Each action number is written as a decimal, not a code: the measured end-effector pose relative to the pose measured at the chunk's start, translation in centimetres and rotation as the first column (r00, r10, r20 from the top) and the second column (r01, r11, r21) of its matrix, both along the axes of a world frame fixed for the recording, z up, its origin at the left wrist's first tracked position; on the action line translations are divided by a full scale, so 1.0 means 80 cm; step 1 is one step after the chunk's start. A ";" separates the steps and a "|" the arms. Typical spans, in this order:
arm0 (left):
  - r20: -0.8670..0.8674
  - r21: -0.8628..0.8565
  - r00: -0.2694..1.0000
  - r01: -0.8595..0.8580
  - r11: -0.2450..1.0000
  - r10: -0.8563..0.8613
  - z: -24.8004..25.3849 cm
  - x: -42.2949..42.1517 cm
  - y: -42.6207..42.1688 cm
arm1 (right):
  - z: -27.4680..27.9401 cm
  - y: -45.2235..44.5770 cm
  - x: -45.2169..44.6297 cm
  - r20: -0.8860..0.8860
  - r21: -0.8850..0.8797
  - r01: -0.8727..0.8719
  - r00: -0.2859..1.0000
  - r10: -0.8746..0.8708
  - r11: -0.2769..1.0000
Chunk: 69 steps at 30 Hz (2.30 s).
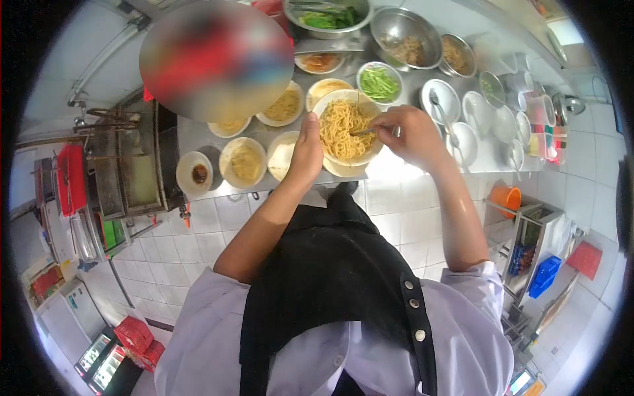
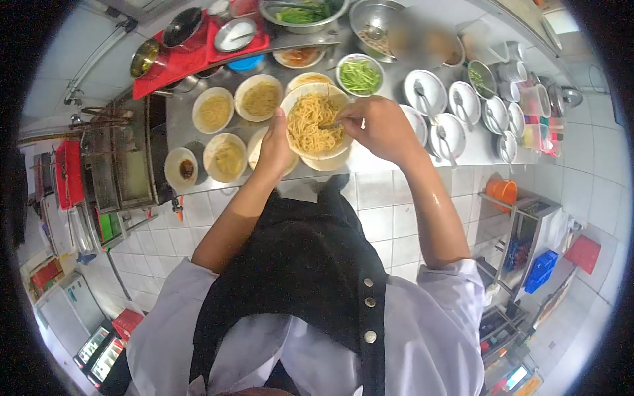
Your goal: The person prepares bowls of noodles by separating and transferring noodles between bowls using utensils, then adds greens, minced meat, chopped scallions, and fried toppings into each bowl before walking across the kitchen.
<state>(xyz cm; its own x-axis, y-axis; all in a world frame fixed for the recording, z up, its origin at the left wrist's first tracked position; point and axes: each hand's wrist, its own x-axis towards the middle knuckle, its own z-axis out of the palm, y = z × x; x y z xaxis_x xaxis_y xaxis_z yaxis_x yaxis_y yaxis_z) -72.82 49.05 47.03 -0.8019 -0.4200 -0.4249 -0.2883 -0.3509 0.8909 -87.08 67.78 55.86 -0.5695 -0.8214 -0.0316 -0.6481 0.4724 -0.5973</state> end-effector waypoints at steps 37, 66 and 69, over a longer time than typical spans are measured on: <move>0.098 -0.527 0.986 -0.061 0.848 0.132 -0.143 -0.337 0.291 | -0.128 0.329 -0.306 0.016 -0.152 0.431 0.901 -0.434 0.889; -0.037 -0.966 0.998 -0.025 0.256 -0.043 -0.035 -0.348 0.284 | -0.177 0.345 -0.291 -0.135 -0.098 0.434 0.886 -0.444 0.896; -0.121 -0.937 0.993 -0.114 0.329 0.000 -0.029 -0.340 0.280 | -0.151 0.348 -0.289 -0.125 -0.033 0.420 0.899 -0.420 0.907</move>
<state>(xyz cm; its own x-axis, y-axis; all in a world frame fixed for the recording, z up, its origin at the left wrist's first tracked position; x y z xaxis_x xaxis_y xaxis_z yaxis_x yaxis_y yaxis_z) -100.01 71.46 44.71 -0.7649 -0.5395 0.3519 -0.2109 0.7260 0.6546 -110.16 95.63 43.82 -0.8605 -0.5051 0.0674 -0.4605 0.7143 -0.5270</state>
